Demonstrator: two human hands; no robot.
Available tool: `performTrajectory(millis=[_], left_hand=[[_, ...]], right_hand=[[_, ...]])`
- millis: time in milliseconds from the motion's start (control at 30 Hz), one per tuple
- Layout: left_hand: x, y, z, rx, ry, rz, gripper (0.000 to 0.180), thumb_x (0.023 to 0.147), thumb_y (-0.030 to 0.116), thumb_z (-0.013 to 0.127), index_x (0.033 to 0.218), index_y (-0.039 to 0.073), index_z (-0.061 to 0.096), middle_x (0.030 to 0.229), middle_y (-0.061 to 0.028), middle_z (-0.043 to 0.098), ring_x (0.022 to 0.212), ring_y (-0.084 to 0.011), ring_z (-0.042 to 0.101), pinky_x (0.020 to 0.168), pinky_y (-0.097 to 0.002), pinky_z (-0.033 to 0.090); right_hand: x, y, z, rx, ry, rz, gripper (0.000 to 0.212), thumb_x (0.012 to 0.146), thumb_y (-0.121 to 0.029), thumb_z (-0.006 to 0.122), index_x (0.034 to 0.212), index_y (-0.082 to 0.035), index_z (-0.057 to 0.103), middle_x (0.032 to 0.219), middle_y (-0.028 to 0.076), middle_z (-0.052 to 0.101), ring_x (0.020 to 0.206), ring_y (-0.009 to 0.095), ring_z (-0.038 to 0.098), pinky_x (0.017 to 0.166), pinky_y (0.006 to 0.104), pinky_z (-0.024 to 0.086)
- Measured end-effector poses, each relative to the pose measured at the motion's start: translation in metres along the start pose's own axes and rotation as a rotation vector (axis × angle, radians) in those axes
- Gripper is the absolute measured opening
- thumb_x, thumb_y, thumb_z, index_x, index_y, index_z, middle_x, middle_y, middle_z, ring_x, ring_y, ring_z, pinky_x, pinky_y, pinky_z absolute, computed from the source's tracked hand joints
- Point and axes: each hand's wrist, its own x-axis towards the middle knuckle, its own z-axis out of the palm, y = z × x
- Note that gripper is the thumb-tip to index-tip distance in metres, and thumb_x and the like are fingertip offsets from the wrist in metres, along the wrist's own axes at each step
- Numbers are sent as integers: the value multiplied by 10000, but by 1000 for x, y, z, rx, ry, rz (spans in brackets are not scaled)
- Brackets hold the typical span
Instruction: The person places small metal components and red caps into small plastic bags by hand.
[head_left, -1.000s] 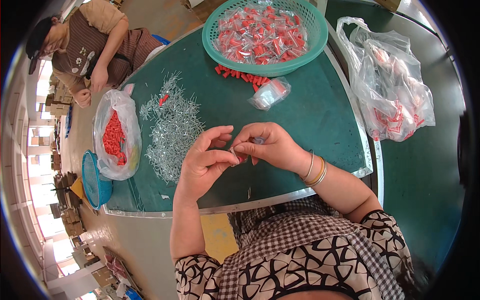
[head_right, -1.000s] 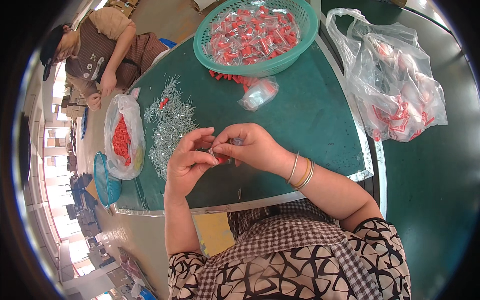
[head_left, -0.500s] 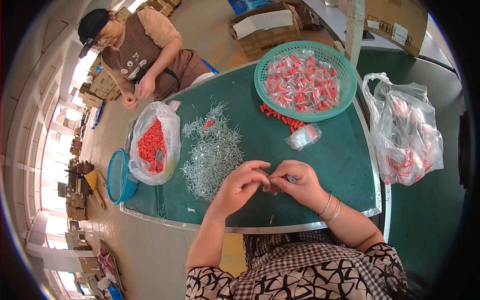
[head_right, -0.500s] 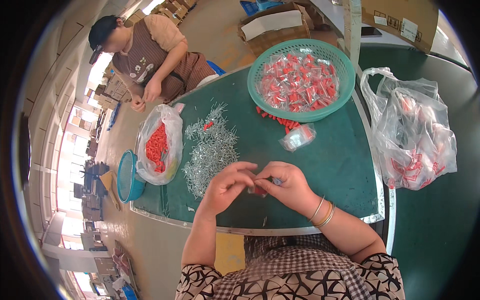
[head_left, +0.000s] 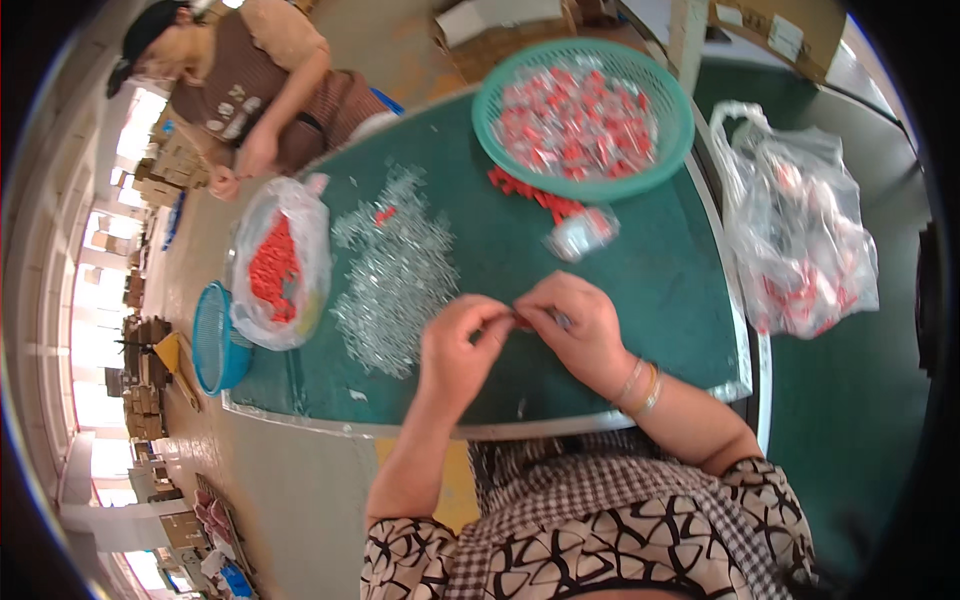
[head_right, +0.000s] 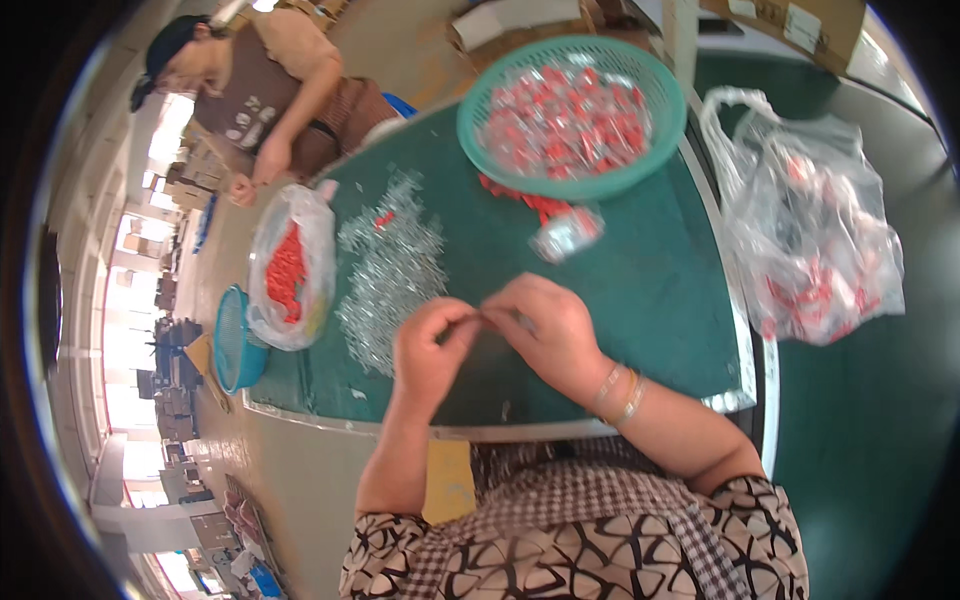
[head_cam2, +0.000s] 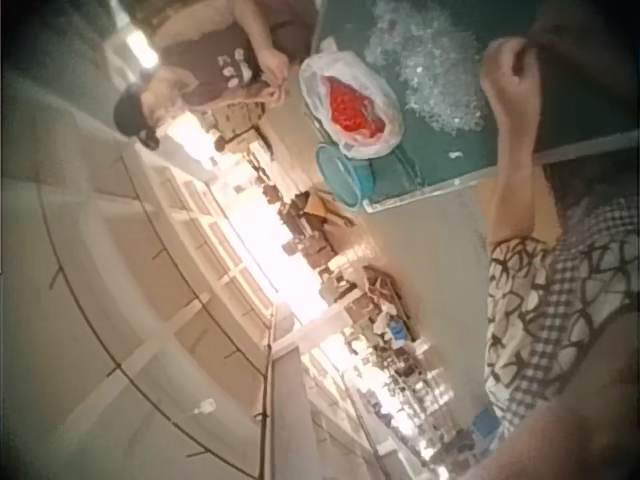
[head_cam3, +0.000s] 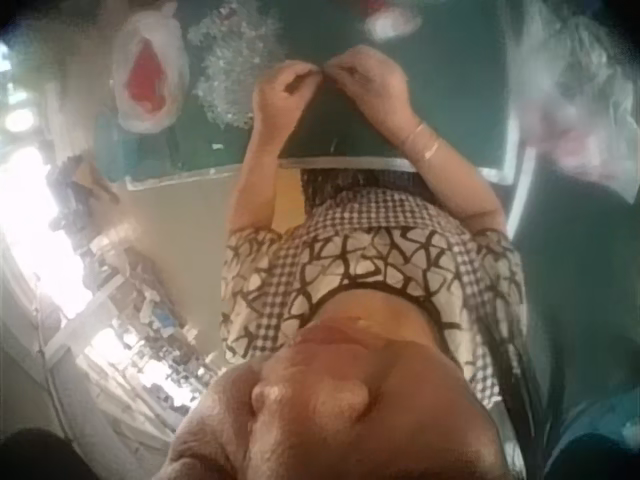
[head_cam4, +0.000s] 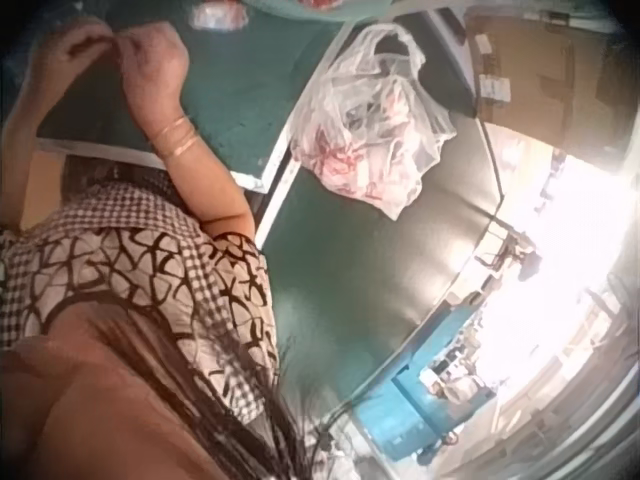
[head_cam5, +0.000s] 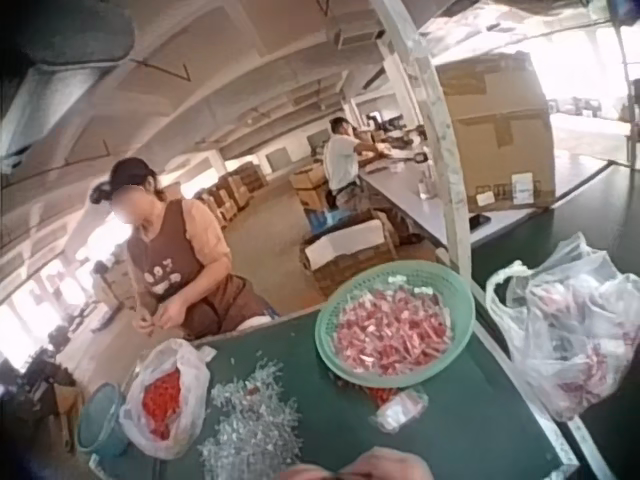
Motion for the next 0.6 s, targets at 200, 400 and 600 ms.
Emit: performTrajectory(millis=[200,400,600], left_hand=[[2,-4,2,45,47,35,119,782,-91,657,860,-5,633,830,-95,653,694,-199,642,631,-292,506],[2,-11,5,48,11,76,154,767,-106,651,873,0,618,825,-84,637,671,-192,628,619,-292,507],[1,-14,3,54,-9,67,148,766,-93,657,864,3,602,815,-75,628,678,-178,615,632,-279,506]], right_hand=[[6,-1,2,39,-48,79,92,787,-93,747,863,-61,707,795,60,626,614,202,564,558,315,464],[5,1,-3,-6,-134,133,58,812,-18,721,858,-13,686,826,49,645,701,131,634,608,249,493],[4,3,-1,349,-136,435,78,896,-87,683,901,-11,664,847,25,670,705,72,608,575,217,499]])
